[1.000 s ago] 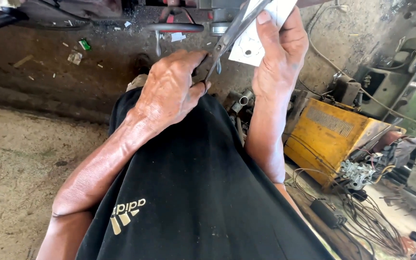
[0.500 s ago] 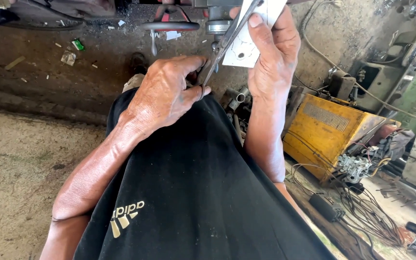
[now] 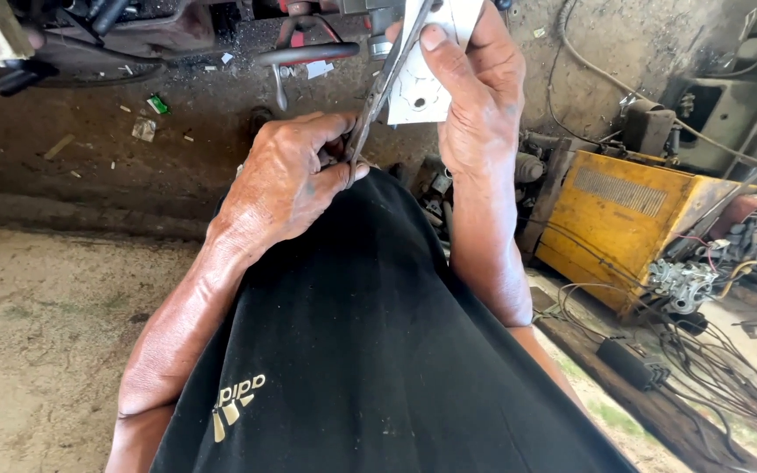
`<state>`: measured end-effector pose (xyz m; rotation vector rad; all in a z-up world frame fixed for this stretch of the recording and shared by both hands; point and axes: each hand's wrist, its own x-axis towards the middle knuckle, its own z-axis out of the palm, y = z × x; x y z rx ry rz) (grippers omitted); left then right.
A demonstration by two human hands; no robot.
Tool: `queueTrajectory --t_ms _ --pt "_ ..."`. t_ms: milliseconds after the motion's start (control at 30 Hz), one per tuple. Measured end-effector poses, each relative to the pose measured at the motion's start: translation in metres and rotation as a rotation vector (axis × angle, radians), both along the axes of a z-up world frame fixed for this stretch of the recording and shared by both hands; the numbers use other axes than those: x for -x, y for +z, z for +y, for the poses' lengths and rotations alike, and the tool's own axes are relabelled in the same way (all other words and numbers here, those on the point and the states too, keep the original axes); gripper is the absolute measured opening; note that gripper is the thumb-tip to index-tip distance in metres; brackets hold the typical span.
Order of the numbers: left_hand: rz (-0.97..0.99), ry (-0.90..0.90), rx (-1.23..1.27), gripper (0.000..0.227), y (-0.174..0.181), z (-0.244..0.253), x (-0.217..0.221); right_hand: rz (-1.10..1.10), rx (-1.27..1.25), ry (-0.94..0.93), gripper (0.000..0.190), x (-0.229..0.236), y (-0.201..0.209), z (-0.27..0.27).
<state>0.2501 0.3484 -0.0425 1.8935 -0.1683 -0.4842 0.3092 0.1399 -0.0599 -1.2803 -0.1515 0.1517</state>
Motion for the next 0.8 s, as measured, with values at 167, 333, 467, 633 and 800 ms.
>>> queueTrajectory --t_ms 167,333,467,633,800 --pt "-0.040 -0.018 0.048 0.042 0.001 0.000 0.000 0.014 -0.004 -0.013 0.028 0.001 -0.002 0.000" --pt "-0.047 -0.020 0.045 0.036 -0.002 0.000 0.000 0.008 0.008 -0.016 0.025 0.001 0.002 0.002" --pt "-0.050 -0.027 0.036 0.034 -0.005 0.000 0.000 0.012 0.010 -0.031 0.025 0.001 0.001 0.003" --pt "-0.037 -0.027 0.038 0.032 -0.009 -0.001 0.000 0.014 0.008 -0.029 0.025 0.001 0.002 0.003" --pt "0.012 -0.009 0.014 0.037 -0.002 -0.003 -0.002 0.013 0.056 -0.024 0.027 0.000 0.005 -0.001"
